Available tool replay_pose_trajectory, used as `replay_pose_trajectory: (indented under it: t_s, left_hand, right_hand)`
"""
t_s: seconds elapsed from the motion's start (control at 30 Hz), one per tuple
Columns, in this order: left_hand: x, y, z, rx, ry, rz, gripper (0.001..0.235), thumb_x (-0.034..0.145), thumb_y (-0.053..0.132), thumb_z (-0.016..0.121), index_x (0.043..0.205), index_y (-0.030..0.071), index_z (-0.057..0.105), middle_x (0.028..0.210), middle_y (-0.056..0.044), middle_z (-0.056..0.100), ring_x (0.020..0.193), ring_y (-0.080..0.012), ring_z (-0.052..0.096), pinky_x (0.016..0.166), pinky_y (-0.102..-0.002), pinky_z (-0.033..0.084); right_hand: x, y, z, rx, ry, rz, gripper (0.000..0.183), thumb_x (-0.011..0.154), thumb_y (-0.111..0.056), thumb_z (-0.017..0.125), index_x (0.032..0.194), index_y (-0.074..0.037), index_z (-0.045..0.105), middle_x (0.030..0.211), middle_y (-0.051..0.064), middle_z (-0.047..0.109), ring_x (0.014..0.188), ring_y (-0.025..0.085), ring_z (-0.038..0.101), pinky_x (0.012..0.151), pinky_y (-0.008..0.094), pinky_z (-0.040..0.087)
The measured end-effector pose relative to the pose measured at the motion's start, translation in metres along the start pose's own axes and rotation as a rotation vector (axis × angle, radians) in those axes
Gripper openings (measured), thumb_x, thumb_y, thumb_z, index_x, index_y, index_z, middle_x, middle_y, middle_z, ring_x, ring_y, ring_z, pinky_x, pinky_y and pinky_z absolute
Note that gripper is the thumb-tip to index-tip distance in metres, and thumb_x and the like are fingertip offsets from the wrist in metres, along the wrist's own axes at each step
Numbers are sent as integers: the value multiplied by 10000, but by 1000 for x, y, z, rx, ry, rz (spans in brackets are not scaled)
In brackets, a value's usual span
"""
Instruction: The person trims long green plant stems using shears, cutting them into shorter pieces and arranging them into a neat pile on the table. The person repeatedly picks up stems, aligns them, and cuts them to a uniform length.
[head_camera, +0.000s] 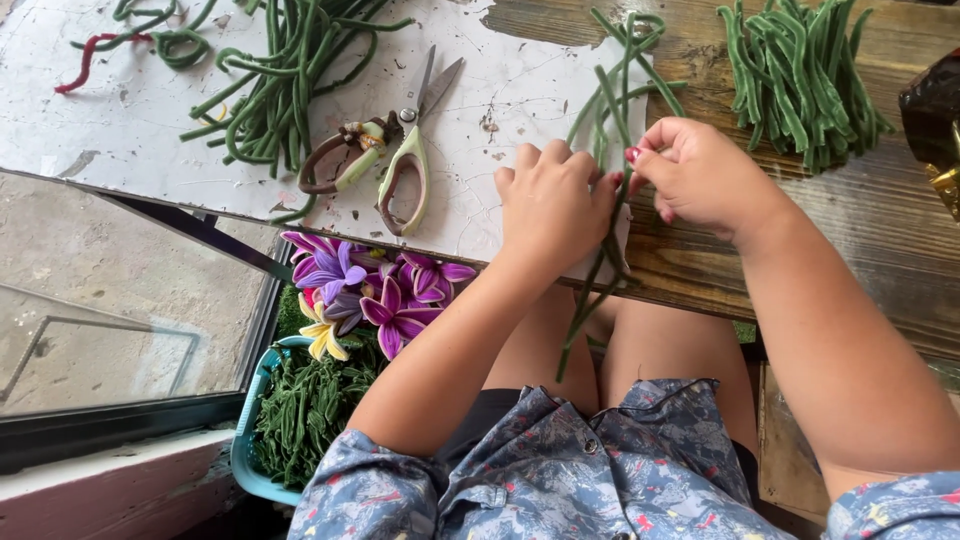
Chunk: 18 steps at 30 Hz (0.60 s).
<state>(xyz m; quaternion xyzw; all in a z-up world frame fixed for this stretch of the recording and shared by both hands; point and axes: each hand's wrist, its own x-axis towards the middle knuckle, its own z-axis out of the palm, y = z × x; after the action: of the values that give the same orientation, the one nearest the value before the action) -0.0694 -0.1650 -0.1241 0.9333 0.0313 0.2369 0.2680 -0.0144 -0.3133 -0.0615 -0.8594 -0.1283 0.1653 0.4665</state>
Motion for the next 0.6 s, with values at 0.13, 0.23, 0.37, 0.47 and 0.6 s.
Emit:
replay_pose_trajectory:
  t_s: [0.13, 0.23, 0.37, 0.47, 0.6]
  left_hand:
    - [-1, 7, 4, -26, 3, -48, 195, 883, 331, 644, 819, 159, 710, 835, 20, 547, 926, -221, 529, 810, -431, 393]
    - [-4, 10, 3, -157, 158, -26, 188, 885, 295, 630, 808, 143, 710, 744, 45, 507, 839, -198, 541, 771, -388, 361]
    - [-6, 12, 7, -85, 296, 104, 114, 883, 271, 655, 852, 187, 726, 729, 55, 534, 838, -186, 551, 783, -390, 376]
    - [-6, 16, 1, 16, 308, 253, 90, 838, 213, 683, 874, 176, 757, 779, 12, 579, 873, -223, 548, 786, -434, 406]
    - [14, 3, 6, -135, 175, 227, 81, 797, 214, 674, 779, 216, 753, 797, 5, 619, 867, -257, 611, 716, -448, 489]
  right_hand:
    - [17, 36, 10, 134, 14, -62, 119, 1052, -140, 560, 1037, -24, 576, 816, 141, 675, 395, 104, 507, 380, 225, 376]
    - [10, 33, 16, 277, 98, -82, 133, 1049, -163, 641, 1014, -46, 587, 776, 125, 665, 451, 141, 599, 318, 208, 367]
    - [5, 32, 22, 425, 182, -100, 190, 1045, -223, 706, 1097, -62, 619, 827, 85, 713, 606, 144, 712, 394, 225, 518]
    - [18, 52, 22, 441, 247, -165, 205, 1050, -233, 744, 1076, -42, 674, 832, 65, 733, 638, 117, 730, 444, 232, 577]
    - [8, 51, 11, 586, 311, -111, 147, 1033, -199, 759, 1043, -59, 716, 788, 70, 725, 666, 163, 760, 555, 313, 663]
